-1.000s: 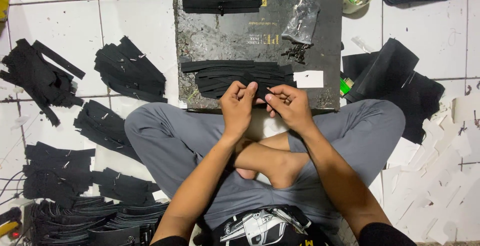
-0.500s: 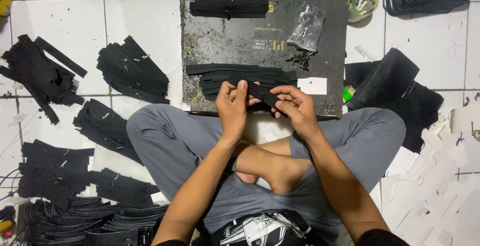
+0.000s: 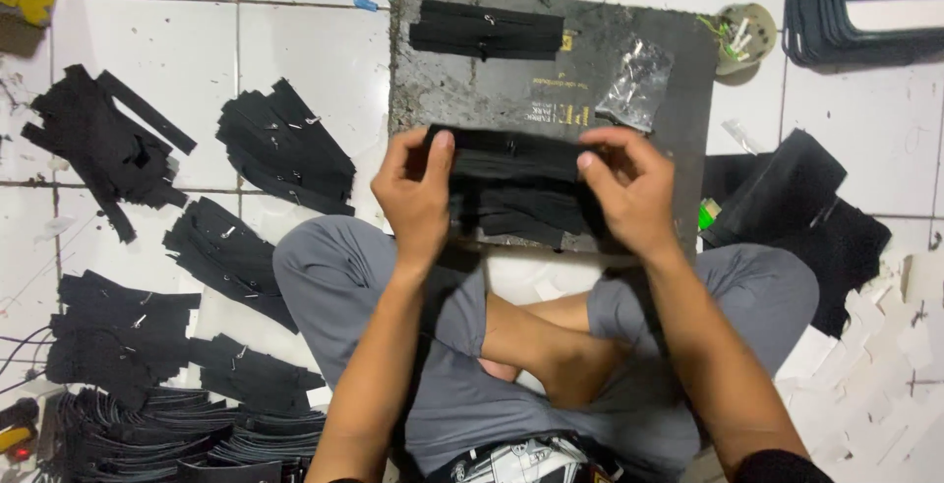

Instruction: The person sits cross-legged on the floor and assembles black elastic strap pieces, folding and pressing the ends together by hand. They pick up small metal swivel hooks from the board and attach them to the strap ends, placing finished straps on the pile.

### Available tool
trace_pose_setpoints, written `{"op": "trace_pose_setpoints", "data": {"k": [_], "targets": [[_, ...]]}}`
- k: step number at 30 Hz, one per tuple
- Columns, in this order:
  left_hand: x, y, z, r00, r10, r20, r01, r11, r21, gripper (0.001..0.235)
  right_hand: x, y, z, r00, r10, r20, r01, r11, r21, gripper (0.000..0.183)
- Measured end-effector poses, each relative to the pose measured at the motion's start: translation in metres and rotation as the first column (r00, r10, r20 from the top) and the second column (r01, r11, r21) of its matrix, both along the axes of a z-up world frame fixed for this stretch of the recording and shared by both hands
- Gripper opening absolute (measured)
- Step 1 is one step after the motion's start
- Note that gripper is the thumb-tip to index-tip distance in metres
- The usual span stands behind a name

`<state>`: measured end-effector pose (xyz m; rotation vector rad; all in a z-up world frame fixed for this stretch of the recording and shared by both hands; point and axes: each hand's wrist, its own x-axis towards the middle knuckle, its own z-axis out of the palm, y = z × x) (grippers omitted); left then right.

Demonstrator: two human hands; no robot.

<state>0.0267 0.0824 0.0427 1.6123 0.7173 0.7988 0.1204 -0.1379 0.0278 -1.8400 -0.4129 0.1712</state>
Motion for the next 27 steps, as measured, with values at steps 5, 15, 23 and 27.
{"op": "trace_pose_setpoints", "data": {"k": [5,15,23,27], "targets": [[0.055,0.063,-0.027,0.982,-0.096,-0.164,0.131,0.968,0.213,0.029,0.080,0.052,-0.011,0.974,0.122,0.194,-0.092,0.984,-0.154,0.035],[0.063,0.070,-0.062,0.887,-0.221,-0.406,0.454,0.578,0.678,0.022,0.082,0.077,-0.021,0.797,0.456,0.395,-0.152,0.785,-0.601,0.033],[0.079,0.066,-0.071,0.867,-0.125,-0.483,0.485,0.438,0.757,0.036,0.090,0.088,-0.030,0.786,0.479,0.391,-0.113,0.733,-0.671,0.039],[0.073,0.067,-0.066,0.907,-0.179,-0.381,0.416,0.522,0.745,0.029,0.081,0.073,-0.025,0.783,0.427,0.452,-0.107,0.808,-0.579,0.035]]}}
